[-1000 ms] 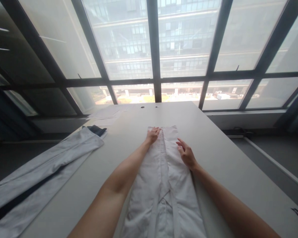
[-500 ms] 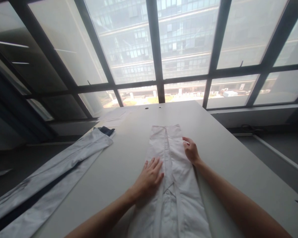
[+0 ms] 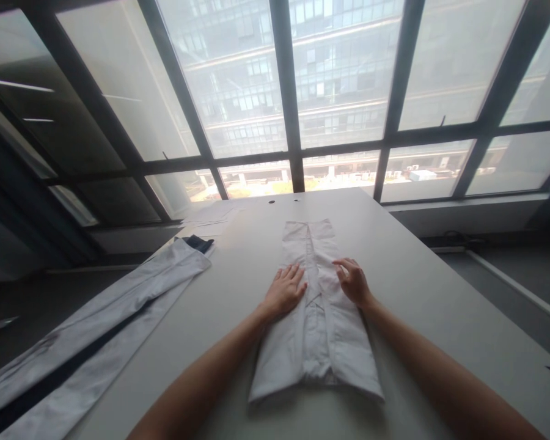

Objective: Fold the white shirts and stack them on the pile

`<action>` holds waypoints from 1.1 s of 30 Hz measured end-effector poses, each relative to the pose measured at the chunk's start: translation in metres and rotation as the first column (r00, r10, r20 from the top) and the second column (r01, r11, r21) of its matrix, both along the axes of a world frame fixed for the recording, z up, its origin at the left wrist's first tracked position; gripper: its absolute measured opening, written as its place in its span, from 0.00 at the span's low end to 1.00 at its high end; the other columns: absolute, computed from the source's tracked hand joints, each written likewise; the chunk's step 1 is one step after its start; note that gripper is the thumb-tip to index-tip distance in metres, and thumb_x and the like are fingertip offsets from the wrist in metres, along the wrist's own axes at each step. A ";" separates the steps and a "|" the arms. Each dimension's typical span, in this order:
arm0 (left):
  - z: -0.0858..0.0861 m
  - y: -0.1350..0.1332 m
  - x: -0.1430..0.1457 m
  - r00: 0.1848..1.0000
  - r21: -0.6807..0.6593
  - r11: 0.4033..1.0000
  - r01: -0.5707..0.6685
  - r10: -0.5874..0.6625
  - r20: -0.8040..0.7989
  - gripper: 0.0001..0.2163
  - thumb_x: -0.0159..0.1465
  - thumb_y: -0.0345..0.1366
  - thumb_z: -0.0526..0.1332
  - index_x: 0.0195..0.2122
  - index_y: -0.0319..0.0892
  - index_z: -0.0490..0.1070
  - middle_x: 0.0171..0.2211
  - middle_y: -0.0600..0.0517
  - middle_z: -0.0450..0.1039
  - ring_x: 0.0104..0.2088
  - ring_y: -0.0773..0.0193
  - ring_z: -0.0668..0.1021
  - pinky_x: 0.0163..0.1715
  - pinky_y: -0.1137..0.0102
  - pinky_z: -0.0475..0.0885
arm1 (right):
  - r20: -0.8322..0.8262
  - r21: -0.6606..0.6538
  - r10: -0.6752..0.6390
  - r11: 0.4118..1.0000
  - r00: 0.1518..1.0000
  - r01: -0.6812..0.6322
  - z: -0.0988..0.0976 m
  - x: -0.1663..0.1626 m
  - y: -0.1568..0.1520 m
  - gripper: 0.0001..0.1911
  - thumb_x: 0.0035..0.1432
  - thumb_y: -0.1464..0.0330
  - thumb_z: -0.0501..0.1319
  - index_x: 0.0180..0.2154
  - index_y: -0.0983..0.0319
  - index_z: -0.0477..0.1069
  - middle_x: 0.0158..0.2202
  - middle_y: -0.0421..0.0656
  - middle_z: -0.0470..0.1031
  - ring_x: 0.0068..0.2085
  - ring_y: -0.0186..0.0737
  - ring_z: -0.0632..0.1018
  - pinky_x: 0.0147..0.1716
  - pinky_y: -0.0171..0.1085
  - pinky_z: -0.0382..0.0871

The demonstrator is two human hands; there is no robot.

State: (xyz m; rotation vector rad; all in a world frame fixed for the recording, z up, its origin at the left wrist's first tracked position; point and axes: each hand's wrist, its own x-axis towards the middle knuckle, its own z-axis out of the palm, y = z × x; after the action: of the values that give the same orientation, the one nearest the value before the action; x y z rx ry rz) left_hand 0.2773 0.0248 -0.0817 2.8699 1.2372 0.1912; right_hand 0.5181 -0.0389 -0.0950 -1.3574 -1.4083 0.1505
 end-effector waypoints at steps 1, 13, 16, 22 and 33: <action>0.000 0.008 0.003 1.000 -0.003 1.000 -0.016 0.016 0.006 0.27 0.73 0.49 0.44 0.70 0.46 0.54 0.72 0.48 0.49 0.72 0.55 0.52 0.69 0.52 0.47 | 0.065 -0.035 0.042 0.999 0.997 -0.039 -0.001 -0.002 0.001 0.15 0.60 0.67 0.56 0.42 0.60 0.80 0.44 0.48 0.81 0.50 0.48 0.77 0.55 0.47 0.68; 0.004 0.011 0.004 0.985 -0.036 0.986 0.164 -0.162 0.060 0.26 0.74 0.52 0.42 0.69 0.53 0.56 0.71 0.49 0.52 0.71 0.50 0.54 0.68 0.49 0.49 | 0.419 -0.257 0.180 0.964 0.890 -0.073 0.003 -0.020 -0.002 0.24 0.69 0.58 0.53 0.62 0.53 0.68 0.65 0.50 0.67 0.67 0.55 0.63 0.64 0.58 0.56; 0.005 0.010 0.004 0.984 -0.051 0.984 0.172 -0.169 0.063 0.26 0.74 0.53 0.42 0.69 0.53 0.56 0.72 0.50 0.51 0.71 0.51 0.53 0.68 0.49 0.49 | 0.446 -0.321 0.239 0.942 0.863 -0.095 0.002 -0.033 -0.006 0.23 0.69 0.56 0.52 0.61 0.50 0.69 0.67 0.49 0.63 0.70 0.59 0.56 0.64 0.64 0.49; 0.005 0.011 0.004 0.986 -0.064 0.986 0.153 -0.148 0.079 0.25 0.74 0.51 0.45 0.69 0.52 0.57 0.72 0.51 0.51 0.71 0.52 0.54 0.68 0.51 0.49 | 0.350 -0.327 0.207 0.941 0.914 -0.088 -0.002 -0.041 -0.006 0.24 0.67 0.55 0.55 0.58 0.60 0.72 0.65 0.56 0.66 0.69 0.59 0.59 0.65 0.62 0.50; 0.006 0.013 0.003 0.987 -0.088 0.987 0.135 -0.126 0.100 0.24 0.73 0.50 0.46 0.68 0.54 0.58 0.72 0.53 0.51 0.71 0.55 0.53 0.69 0.54 0.47 | -0.228 -0.443 -0.257 0.886 0.939 0.135 0.052 0.058 0.008 0.22 0.61 0.58 0.52 0.32 0.66 0.79 0.27 0.46 0.80 0.29 0.41 0.78 0.30 0.38 0.71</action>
State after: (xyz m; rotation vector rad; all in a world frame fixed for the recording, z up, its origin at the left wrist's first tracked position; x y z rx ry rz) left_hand 0.2805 0.0375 -0.0760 2.8128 1.0100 0.2550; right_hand 0.5757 -0.0310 -0.0433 -1.7504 -1.0200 0.5177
